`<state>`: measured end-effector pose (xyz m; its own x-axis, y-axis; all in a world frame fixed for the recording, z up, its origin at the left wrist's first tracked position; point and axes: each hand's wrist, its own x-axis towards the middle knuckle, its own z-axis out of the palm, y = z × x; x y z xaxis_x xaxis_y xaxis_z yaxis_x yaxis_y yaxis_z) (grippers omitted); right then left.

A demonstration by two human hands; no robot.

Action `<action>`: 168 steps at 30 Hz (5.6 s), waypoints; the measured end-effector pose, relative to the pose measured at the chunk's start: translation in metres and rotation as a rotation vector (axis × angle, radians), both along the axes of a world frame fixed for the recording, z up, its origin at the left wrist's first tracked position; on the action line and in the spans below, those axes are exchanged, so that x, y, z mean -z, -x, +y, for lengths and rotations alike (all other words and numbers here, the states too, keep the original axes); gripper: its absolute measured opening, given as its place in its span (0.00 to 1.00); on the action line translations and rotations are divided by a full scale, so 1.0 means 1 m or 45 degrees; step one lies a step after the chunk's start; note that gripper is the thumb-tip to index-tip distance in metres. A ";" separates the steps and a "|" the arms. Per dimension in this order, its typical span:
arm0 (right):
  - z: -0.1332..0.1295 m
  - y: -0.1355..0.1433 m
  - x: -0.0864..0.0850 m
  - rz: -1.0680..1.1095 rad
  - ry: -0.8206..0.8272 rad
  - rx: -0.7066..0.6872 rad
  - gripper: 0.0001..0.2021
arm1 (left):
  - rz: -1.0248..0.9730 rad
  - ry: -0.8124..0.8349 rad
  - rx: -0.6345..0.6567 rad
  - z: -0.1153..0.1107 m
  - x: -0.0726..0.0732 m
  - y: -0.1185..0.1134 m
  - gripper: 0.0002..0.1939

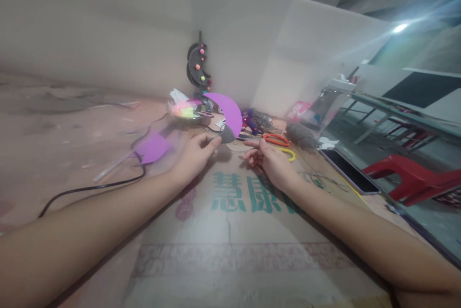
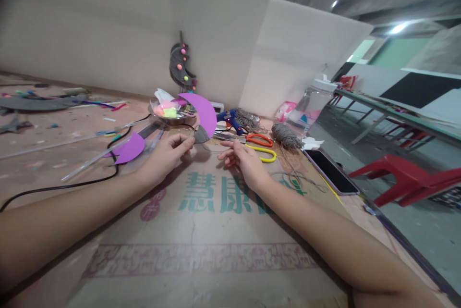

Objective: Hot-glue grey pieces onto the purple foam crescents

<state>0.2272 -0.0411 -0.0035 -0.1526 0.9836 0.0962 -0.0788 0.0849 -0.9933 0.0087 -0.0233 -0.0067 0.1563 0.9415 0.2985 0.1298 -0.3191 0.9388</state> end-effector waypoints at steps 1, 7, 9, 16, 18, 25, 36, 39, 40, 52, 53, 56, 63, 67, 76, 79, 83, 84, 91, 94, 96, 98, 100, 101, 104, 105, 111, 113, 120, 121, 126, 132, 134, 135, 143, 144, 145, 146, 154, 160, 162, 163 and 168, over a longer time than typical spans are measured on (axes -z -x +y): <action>-0.001 0.001 0.000 -0.022 -0.010 0.013 0.21 | -0.001 0.005 0.004 0.000 0.000 0.000 0.17; -0.007 0.006 -0.006 -0.183 -0.038 0.106 0.13 | 0.022 0.012 0.007 -0.002 -0.002 -0.001 0.17; -0.009 0.007 -0.008 -0.230 -0.059 0.115 0.13 | 0.040 0.017 0.003 -0.002 -0.002 -0.001 0.17; -0.009 0.007 -0.008 -0.260 -0.019 0.083 0.14 | 0.094 -0.011 0.012 -0.003 -0.002 -0.001 0.17; -0.010 0.007 -0.008 -0.276 -0.030 0.072 0.13 | 0.100 -0.027 0.009 -0.004 -0.003 -0.001 0.17; -0.010 0.007 -0.010 -0.293 -0.035 0.070 0.12 | 0.119 -0.033 0.020 -0.004 -0.004 -0.001 0.17; -0.016 0.010 -0.013 -0.381 -0.124 -0.004 0.19 | 0.099 -0.032 0.001 -0.005 -0.006 -0.002 0.15; -0.015 0.010 -0.012 -0.323 -0.137 0.040 0.14 | 0.124 -0.048 0.031 -0.006 -0.006 -0.002 0.14; -0.014 0.010 -0.011 -0.286 -0.135 0.066 0.15 | 0.131 -0.060 0.047 -0.007 -0.006 -0.002 0.14; -0.013 0.007 -0.010 -0.359 -0.104 0.041 0.18 | 0.247 -0.114 0.169 -0.010 -0.001 -0.007 0.15; -0.013 0.007 -0.010 -0.356 -0.099 0.040 0.18 | 0.249 -0.116 0.165 -0.009 -0.001 -0.007 0.15; -0.013 0.007 -0.010 -0.347 -0.099 0.036 0.17 | 0.264 -0.127 0.155 -0.010 -0.002 -0.007 0.14; -0.014 0.007 -0.011 -0.393 -0.102 0.054 0.15 | 0.336 -0.148 0.175 -0.014 -0.005 -0.006 0.14; -0.014 0.007 -0.011 -0.418 -0.092 0.034 0.15 | 0.340 -0.147 0.186 -0.015 -0.006 -0.006 0.14; -0.009 0.005 -0.006 -0.287 -0.190 0.065 0.15 | 0.351 -0.173 0.194 -0.014 -0.004 -0.007 0.14; -0.009 0.006 -0.007 -0.282 -0.200 0.075 0.15 | 0.422 -0.207 0.179 -0.014 -0.003 -0.007 0.14; -0.011 0.007 -0.008 -0.279 -0.138 0.067 0.15 | 0.455 -0.208 0.198 -0.014 -0.001 -0.007 0.13; -0.012 0.007 -0.008 -0.302 -0.129 0.065 0.15 | 0.459 -0.201 0.206 -0.013 -0.001 -0.007 0.13; -0.014 0.008 -0.009 -0.440 -0.140 0.031 0.15 | 0.348 -0.184 0.170 -0.014 -0.004 -0.007 0.19; -0.013 0.009 -0.007 -0.439 -0.135 -0.035 0.15 | 0.409 -0.228 0.249 -0.014 -0.004 -0.007 0.16; -0.014 0.009 -0.006 -0.448 -0.146 -0.083 0.15 | 0.432 -0.271 0.274 -0.014 -0.004 -0.006 0.14; -0.014 0.010 -0.006 -0.480 -0.152 -0.115 0.15 | 0.417 -0.285 0.248 -0.014 -0.004 -0.006 0.14; -0.015 0.011 -0.006 -0.506 -0.151 -0.136 0.14 | 0.403 -0.272 0.210 -0.014 -0.004 -0.006 0.14; -0.016 0.011 -0.007 -0.514 -0.148 -0.147 0.14 | 0.410 -0.267 0.196 -0.014 -0.004 -0.006 0.14; -0.017 0.012 -0.008 -0.528 -0.142 -0.169 0.14 | 0.464 -0.274 0.168 -0.014 -0.006 -0.006 0.13; -0.017 0.012 -0.008 -0.533 -0.141 -0.169 0.15 | 0.480 -0.279 0.165 -0.014 -0.007 -0.006 0.13; -0.017 0.011 -0.008 -0.542 -0.109 -0.183 0.15 | 0.492 -0.254 0.190 -0.015 -0.007 -0.007 0.14; -0.018 0.012 -0.008 -0.529 -0.107 -0.174 0.14 | 0.464 -0.232 0.228 -0.013 -0.004 -0.007 0.14; -0.014 0.011 -0.009 -0.448 -0.156 0.044 0.14 | 0.269 -0.219 0.074 -0.009 0.001 -0.006 0.18; -0.013 0.010 -0.008 -0.428 -0.164 0.074 0.14 | 0.282 -0.220 0.049 -0.010 0.001 -0.006 0.19; -0.014 0.009 -0.009 -0.467 -0.361 0.184 0.11 | 0.438 -0.149 0.146 -0.014 -0.003 -0.005 0.25; -0.022 0.009 -0.015 -0.629 -0.675 0.264 0.07 | 0.418 -0.051 0.304 -0.013 -0.002 -0.006 0.25; -0.024 0.010 -0.016 -0.672 -0.804 0.219 0.05 | 0.372 -0.062 0.318 -0.011 -0.002 -0.006 0.23; -0.024 0.010 -0.016 -0.689 -0.856 0.184 0.04 | 0.341 -0.068 0.313 -0.009 -0.002 -0.006 0.21; -0.017 0.006 -0.008 -0.625 -0.671 0.150 0.12 | 0.167 -0.052 0.231 -0.007 0.000 -0.005 0.19; -0.017 0.006 -0.009 -0.598 -0.602 0.152 0.10 | 0.172 -0.059 0.223 -0.008 0.000 -0.005 0.19; -0.018 0.007 -0.010 -0.582 -0.538 0.149 0.10 | 0.177 -0.067 0.214 -0.008 -0.001 -0.005 0.19; -0.019 0.008 -0.012 -0.581 -0.483 0.143 0.10 | 0.180 -0.074 0.206 -0.009 -0.001 -0.005 0.19; -0.020 0.010 -0.012 -0.618 -0.225 -0.094 0.17 | 0.202 -0.041 0.299 -0.011 -0.003 -0.005 0.19; -0.021 0.011 -0.012 -0.600 -0.139 -0.149 0.18 | 0.164 -0.027 0.375 -0.011 -0.006 -0.005 0.17; -0.021 0.012 -0.013 -0.600 -0.125 -0.131 0.18 | 0.142 -0.066 0.332 -0.012 -0.006 -0.005 0.17; -0.020 0.012 -0.013 -0.606 -0.123 -0.124 0.18 | 0.146 -0.098 0.326 -0.012 -0.006 -0.005 0.18; -0.016 0.011 -0.009 -0.597 -0.152 -0.106 0.18 | 0.276 -0.358 0.369 -0.015 -0.004 -0.006 0.20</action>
<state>0.2166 -0.0575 0.0057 -0.2842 0.9525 0.1095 0.3634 0.2127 -0.9070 0.0150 -0.0385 -0.0027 0.4882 0.7370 0.4675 0.1817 -0.6097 0.7715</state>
